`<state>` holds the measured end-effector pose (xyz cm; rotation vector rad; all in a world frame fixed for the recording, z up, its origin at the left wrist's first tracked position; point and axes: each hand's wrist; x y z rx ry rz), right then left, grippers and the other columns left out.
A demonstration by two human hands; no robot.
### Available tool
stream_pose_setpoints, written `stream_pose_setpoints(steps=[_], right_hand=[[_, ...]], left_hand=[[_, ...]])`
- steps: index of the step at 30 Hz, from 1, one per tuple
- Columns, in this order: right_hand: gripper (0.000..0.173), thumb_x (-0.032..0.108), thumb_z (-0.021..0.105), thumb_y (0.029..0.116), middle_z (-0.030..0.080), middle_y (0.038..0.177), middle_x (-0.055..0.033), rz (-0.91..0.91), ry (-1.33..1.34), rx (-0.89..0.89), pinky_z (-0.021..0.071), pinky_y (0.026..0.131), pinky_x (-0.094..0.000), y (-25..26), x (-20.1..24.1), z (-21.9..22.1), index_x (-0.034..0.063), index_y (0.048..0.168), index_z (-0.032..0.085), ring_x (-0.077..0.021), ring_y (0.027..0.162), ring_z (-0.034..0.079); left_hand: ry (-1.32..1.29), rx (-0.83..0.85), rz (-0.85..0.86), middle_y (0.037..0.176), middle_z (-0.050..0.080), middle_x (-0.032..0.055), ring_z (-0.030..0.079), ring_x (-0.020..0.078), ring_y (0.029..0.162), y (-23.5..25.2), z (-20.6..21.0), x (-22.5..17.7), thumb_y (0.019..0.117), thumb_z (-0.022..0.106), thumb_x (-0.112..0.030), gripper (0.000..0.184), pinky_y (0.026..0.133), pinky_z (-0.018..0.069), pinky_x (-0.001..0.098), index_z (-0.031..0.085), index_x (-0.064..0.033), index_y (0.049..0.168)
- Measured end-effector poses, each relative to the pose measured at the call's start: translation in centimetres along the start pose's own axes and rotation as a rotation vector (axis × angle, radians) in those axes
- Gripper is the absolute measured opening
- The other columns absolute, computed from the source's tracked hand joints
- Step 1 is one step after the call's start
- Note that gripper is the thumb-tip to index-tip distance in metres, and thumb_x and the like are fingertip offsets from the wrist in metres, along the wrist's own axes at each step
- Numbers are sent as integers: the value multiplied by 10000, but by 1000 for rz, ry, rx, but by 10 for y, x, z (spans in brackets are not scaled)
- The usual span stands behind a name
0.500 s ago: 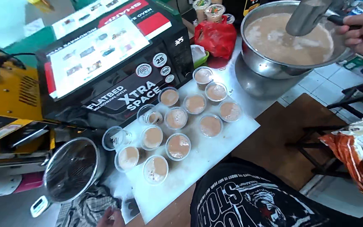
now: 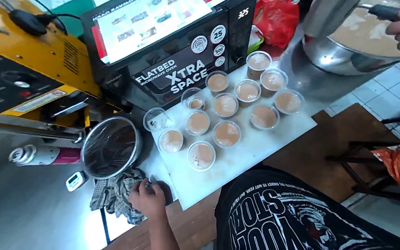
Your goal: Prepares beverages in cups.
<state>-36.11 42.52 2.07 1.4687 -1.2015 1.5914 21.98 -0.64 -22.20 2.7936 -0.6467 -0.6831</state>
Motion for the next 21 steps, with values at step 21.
stream_pose_setpoints(steps=[21], right_hand=[[187, 132, 533, 1064, 590, 719, 68, -71, -270, 73, 326, 409, -157, -84, -17, 292, 52, 1159, 673, 7, 446, 374]], left_hand=[[-164, -87, 111, 1314, 604, 265, 511, 467, 1289, -3, 21, 29, 901, 472, -307, 383, 1054, 326, 643, 752, -76, 1025]])
Point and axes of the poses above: each hand's wrist, its own y-axis towards the middle knuckle, its own z-axis out of the palm, x = y × z
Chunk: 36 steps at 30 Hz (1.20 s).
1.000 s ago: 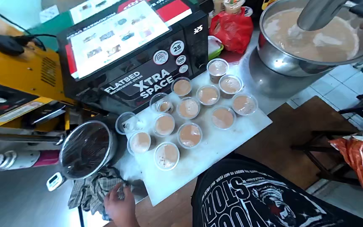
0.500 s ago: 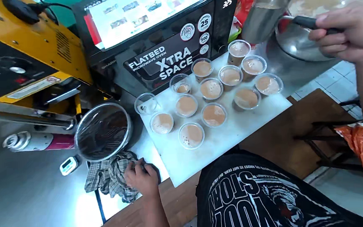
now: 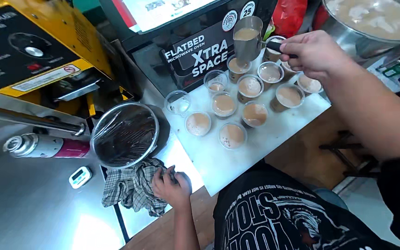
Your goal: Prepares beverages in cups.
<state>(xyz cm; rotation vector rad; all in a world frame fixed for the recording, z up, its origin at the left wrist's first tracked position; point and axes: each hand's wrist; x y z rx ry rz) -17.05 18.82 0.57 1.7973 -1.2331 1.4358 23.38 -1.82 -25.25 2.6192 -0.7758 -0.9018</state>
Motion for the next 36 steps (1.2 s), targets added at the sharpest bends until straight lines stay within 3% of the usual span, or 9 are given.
stream_pose_setpoints(steps=[10, 21, 30, 36], right_hand=[[228, 132, 572, 1048, 598, 731, 19, -148, -260, -12, 379, 459, -198, 3, -11, 30, -1, 1183, 698, -16, 480, 414], [243, 145, 562, 1048, 672, 820, -49, -277, -533, -32, 484, 613, -289, -5, -11, 46, 20, 1179, 724, -69, 610, 541], [267, 157, 556, 1046, 690, 844, -98, -320, -598, -38, 519, 670, -382, -10, -6, 49, 6, 1193, 721, -143, 661, 595], [249, 150, 562, 1044, 692, 836, -85, -332, -615, -45, 514, 668, -365, -8, -7, 50, 22, 1171, 733, -127, 655, 591]], left_hand=[[-46, -8, 1, 1295, 616, 246, 520, 445, 1281, 0, 0, 2, 887, 480, -316, 372, 1058, 319, 629, 753, -98, 1014], [-62, -14, 6, 1287, 625, 237, 519, 430, 1292, -1, 0, 3, 890, 483, -299, 356, 1057, 324, 613, 754, -100, 1007], [-77, -13, -3, 1290, 623, 242, 516, 434, 1294, -1, -1, 1, 890, 485, -311, 368, 1055, 316, 627, 753, -88, 1008], [-70, -16, 2, 1285, 624, 234, 515, 429, 1294, -2, 0, 3, 887, 483, -307, 362, 1059, 316, 618, 751, -97, 1008]])
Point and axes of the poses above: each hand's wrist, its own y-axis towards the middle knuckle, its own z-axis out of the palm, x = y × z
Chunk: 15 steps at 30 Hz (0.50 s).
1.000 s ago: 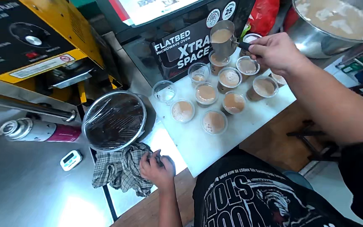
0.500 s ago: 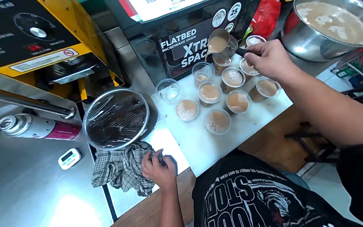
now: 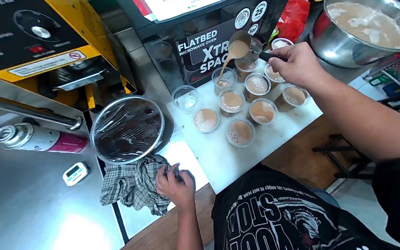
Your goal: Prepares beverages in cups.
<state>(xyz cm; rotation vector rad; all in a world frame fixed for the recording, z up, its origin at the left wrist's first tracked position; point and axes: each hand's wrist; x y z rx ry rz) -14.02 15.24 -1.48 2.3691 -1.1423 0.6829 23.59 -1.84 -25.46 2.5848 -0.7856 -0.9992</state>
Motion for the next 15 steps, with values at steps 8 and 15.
stream_pose_setpoints(steps=[8, 15], right_hand=[[265, 151, 554, 1043, 706, 870, -114, -7, -33, -9, 528, 704, -413, 0, 1, -1, 16, 1191, 728, -173, 698, 625], [271, 151, 547, 1044, 720, 908, -143, -21, -72, -27, 540, 745, -453, 0, 1, -2, 21, 1195, 730, -217, 742, 660]], left_hand=[[5, 7, -9, 1293, 620, 240, 509, 435, 1301, 0, -1, -1, 882, 486, -298, 356, 1056, 315, 621, 751, -96, 1007], [3, -4, -5, 1292, 621, 234, 511, 430, 1298, 1, 0, -1, 882, 487, -303, 360, 1051, 318, 619, 753, -98, 1011]])
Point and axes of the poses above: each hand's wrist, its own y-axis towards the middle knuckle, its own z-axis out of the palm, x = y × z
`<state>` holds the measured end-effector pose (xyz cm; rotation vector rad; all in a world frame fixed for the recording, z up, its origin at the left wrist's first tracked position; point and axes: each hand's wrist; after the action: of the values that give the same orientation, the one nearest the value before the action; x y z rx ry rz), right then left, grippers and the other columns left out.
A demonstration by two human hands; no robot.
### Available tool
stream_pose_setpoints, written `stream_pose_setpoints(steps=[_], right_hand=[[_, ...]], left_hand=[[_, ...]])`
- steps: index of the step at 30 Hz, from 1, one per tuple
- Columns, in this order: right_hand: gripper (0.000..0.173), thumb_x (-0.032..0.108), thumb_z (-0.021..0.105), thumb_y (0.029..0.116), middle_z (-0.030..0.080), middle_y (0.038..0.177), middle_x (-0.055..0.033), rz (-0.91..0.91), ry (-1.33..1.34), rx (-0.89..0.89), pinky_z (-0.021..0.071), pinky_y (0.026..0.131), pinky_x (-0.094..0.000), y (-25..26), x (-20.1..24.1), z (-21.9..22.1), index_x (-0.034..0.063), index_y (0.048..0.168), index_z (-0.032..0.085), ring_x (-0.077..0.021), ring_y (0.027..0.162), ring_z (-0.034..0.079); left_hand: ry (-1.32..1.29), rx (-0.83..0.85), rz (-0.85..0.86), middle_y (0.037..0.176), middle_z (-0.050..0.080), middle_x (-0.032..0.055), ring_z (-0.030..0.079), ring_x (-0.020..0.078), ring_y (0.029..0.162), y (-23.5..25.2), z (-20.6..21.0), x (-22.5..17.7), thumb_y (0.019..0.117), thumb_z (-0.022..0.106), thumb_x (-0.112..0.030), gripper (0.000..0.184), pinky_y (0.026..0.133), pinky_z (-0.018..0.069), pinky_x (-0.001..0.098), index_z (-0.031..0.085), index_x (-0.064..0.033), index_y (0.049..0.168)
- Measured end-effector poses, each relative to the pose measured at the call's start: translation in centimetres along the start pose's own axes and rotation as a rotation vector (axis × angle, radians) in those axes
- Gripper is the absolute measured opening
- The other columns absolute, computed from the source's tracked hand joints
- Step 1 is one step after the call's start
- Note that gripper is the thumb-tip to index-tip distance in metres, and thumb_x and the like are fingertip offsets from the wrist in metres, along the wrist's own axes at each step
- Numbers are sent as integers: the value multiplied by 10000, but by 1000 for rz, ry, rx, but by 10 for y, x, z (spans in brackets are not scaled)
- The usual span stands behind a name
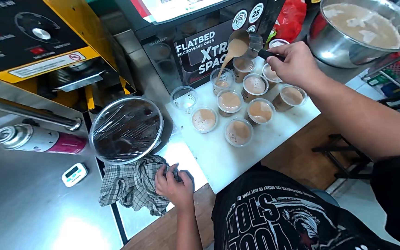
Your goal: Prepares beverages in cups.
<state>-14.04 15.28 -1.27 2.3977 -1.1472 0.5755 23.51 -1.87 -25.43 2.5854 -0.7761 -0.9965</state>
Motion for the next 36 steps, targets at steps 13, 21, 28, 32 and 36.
stream_pose_setpoints(steps=[13, 21, 28, 32, 36], right_hand=[[289, 141, 540, 1047, 732, 978, -187, -22, -41, -18, 548, 806, -508, -2, 4, 1, -4, 1226, 713, -285, 823, 698], [295, 138, 526, 1048, 731, 985, -195, -29, -60, -25, 544, 815, -520, -3, 4, 2, -3, 1232, 710, -304, 846, 703], [285, 134, 532, 1045, 734, 967, -187, -46, -64, -35, 546, 796, -512, -4, 4, 3, 7, 1219, 718, -296, 828, 702], [294, 147, 525, 1051, 734, 976, -188, -54, -75, -31, 543, 800, -516, -5, 4, 3, 7, 1227, 714, -302, 841, 703], [297, 140, 528, 1043, 736, 978, -196, -73, -90, -40, 544, 799, -524, -5, 3, 3, -1, 1225, 716, -313, 841, 708]], left_hand=[[-12, -9, 8, 1274, 629, 232, 520, 431, 1283, 0, 0, 0, 871, 501, -288, 346, 1055, 320, 611, 757, -92, 997], [-1, -9, 10, 1278, 626, 233, 520, 424, 1285, 0, 0, 0, 878, 498, -283, 347, 1057, 318, 612, 754, -87, 1008], [-4, -7, 9, 1280, 626, 236, 517, 429, 1291, -1, 0, 1, 876, 502, -295, 355, 1057, 314, 622, 753, -86, 1016], [-9, -4, 2, 1281, 625, 233, 517, 428, 1289, 0, -1, -1, 875, 501, -297, 355, 1048, 321, 619, 750, -83, 1011], [-17, -11, 9, 1271, 629, 239, 529, 427, 1272, 0, -1, -1, 876, 504, -289, 351, 1043, 327, 614, 751, -76, 1007]])
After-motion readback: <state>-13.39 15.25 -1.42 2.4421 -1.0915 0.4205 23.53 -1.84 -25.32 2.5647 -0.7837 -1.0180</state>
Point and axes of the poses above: each hand's wrist, its own y-axis towards the middle knuckle, its own z-axis out of the palm, x = y × z
